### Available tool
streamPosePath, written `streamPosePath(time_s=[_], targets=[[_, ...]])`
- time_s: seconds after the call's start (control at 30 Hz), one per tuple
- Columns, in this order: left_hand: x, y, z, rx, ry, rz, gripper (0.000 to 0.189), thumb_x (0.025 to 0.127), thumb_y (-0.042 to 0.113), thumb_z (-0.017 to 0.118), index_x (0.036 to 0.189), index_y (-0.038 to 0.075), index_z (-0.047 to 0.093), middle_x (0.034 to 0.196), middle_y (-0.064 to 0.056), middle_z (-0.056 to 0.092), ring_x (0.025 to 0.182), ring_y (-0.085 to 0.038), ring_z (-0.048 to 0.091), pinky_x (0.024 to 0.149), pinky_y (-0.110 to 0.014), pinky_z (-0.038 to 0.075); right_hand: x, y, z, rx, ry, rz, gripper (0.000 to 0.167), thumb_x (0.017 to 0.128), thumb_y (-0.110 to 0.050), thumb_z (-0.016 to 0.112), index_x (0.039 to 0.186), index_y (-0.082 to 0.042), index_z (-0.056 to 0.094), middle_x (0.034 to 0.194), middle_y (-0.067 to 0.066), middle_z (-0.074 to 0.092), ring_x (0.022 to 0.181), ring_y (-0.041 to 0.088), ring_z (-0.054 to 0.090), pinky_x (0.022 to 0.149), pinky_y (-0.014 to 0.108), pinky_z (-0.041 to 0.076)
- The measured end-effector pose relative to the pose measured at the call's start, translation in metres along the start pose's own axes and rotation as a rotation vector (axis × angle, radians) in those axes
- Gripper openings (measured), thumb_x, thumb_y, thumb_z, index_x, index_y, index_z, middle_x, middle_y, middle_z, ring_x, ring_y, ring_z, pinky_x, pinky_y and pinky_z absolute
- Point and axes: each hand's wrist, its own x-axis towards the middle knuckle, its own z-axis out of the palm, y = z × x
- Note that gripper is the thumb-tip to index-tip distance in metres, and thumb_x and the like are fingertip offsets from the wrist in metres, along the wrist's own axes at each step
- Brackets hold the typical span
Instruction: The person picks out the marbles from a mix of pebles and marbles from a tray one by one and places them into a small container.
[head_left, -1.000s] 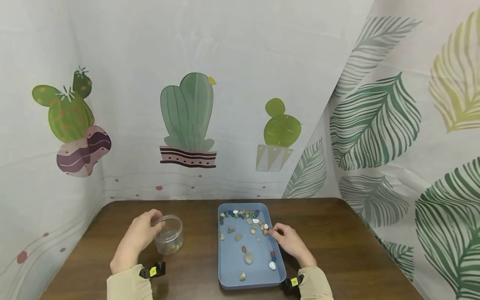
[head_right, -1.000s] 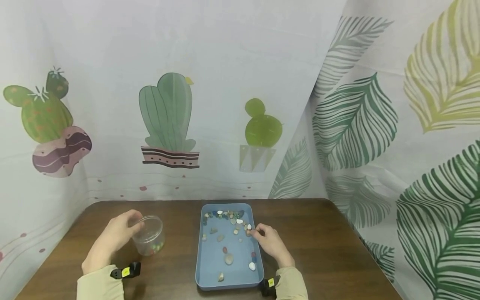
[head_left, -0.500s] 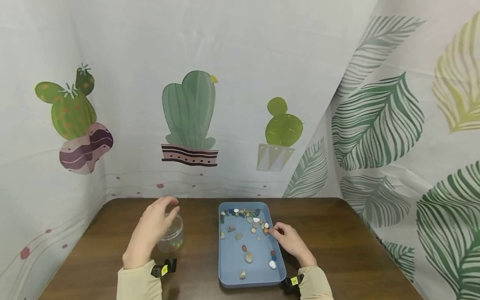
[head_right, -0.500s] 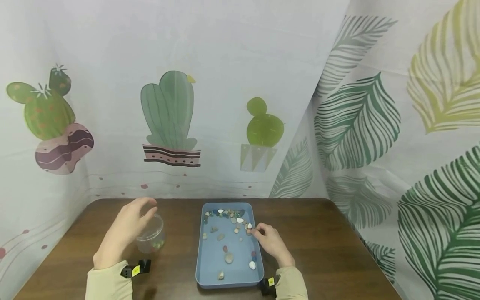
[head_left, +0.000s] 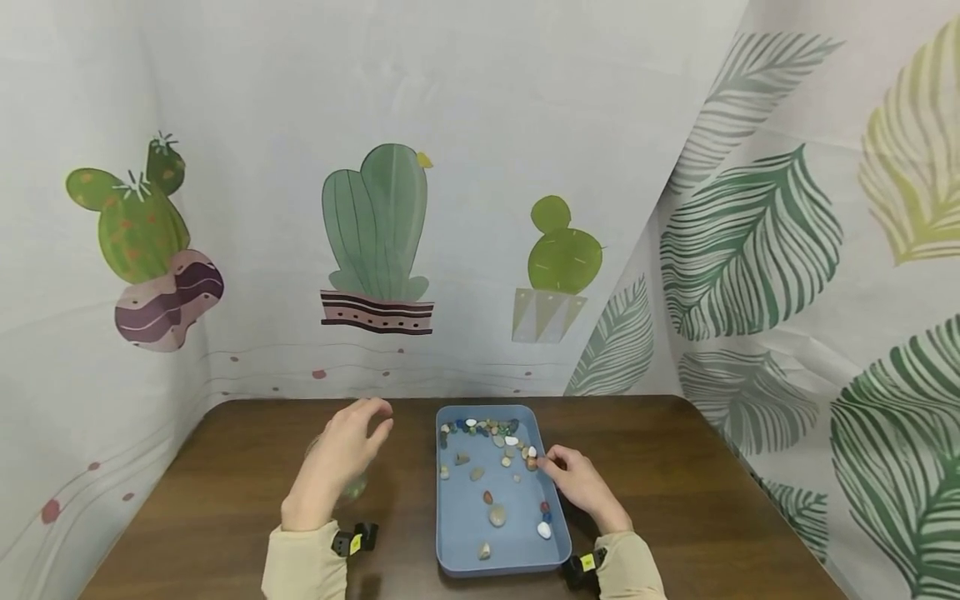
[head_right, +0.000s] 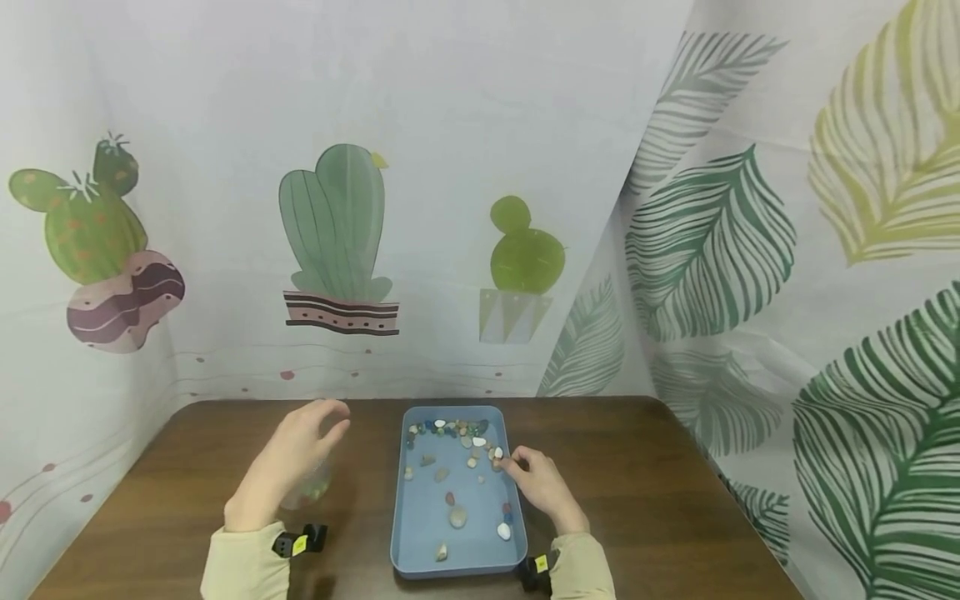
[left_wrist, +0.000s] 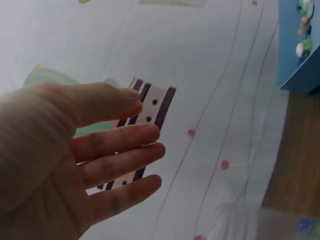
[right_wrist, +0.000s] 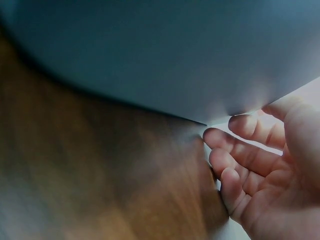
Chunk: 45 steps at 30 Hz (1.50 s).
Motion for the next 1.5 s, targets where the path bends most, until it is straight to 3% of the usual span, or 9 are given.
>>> streamPosePath(time_s=[0.3, 0.53, 0.8, 0.93, 1.23, 1.5], targets=[[0.008, -0.001, 0.029, -0.041, -0.085, -0.015, 0.009, 0.091, 0.010, 0.069, 0.100, 0.011, 0.066, 0.099, -0.003, 0.066, 0.092, -0.025, 0.063, 0.079, -0.043, 0.051, -0.001, 0.001, -0.001, 0.002, 0.003, 0.005, 0.023, 0.098, -0.024, 0.061, 0.082, -0.008, 0.059, 0.069, -0.001, 0.050, 0.066, 0.016, 0.048, 0.058, 0.030, 0.038], [0.018, -0.006, 0.060, -0.149, -0.109, -0.016, 0.007, 0.091, 0.009, 0.069, 0.098, 0.011, 0.067, 0.099, -0.002, 0.066, 0.093, -0.023, 0.063, 0.080, -0.042, 0.050, 0.000, 0.002, 0.002, 0.008, 0.000, -0.014, 0.023, 0.098, -0.025, 0.061, 0.082, -0.008, 0.059, 0.068, -0.001, 0.048, 0.064, 0.015, 0.047, 0.056, 0.028, 0.037], [0.025, -0.014, 0.097, -0.130, -0.163, -0.078, 0.012, 0.092, 0.010, 0.068, 0.104, 0.008, 0.067, 0.110, -0.007, 0.062, 0.093, -0.022, 0.059, 0.077, -0.042, 0.050, -0.001, -0.001, 0.001, 0.017, -0.003, -0.015, 0.024, 0.098, -0.025, 0.061, 0.082, -0.007, 0.059, 0.067, -0.001, 0.047, 0.063, 0.015, 0.047, 0.055, 0.028, 0.037], [0.026, -0.018, 0.107, -0.125, -0.194, -0.118, 0.011, 0.093, 0.011, 0.067, 0.104, 0.008, 0.067, 0.114, -0.011, 0.060, 0.086, -0.021, 0.057, 0.072, -0.041, 0.049, -0.001, 0.000, 0.000, 0.014, -0.008, -0.014, 0.024, 0.098, -0.026, 0.061, 0.083, -0.006, 0.059, 0.067, -0.001, 0.048, 0.063, 0.015, 0.047, 0.054, 0.027, 0.038], [0.027, -0.018, 0.124, -0.114, -0.215, -0.149, 0.006, 0.092, 0.014, 0.068, 0.098, 0.012, 0.067, 0.102, -0.005, 0.060, 0.073, -0.017, 0.054, 0.062, -0.040, 0.046, -0.001, 0.001, -0.001, 0.001, -0.004, -0.020, 0.025, 0.097, -0.028, 0.061, 0.083, -0.008, 0.060, 0.067, -0.002, 0.049, 0.062, 0.014, 0.047, 0.053, 0.026, 0.037], [0.028, -0.010, 0.127, -0.021, -0.222, -0.185, 0.004, 0.091, 0.016, 0.068, 0.093, 0.014, 0.066, 0.090, -0.002, 0.059, 0.070, -0.019, 0.051, 0.063, -0.046, 0.045, -0.001, 0.000, 0.000, 0.020, 0.003, -0.017, 0.023, 0.097, -0.025, 0.061, 0.082, -0.009, 0.058, 0.068, -0.001, 0.047, 0.064, 0.015, 0.046, 0.055, 0.028, 0.037]])
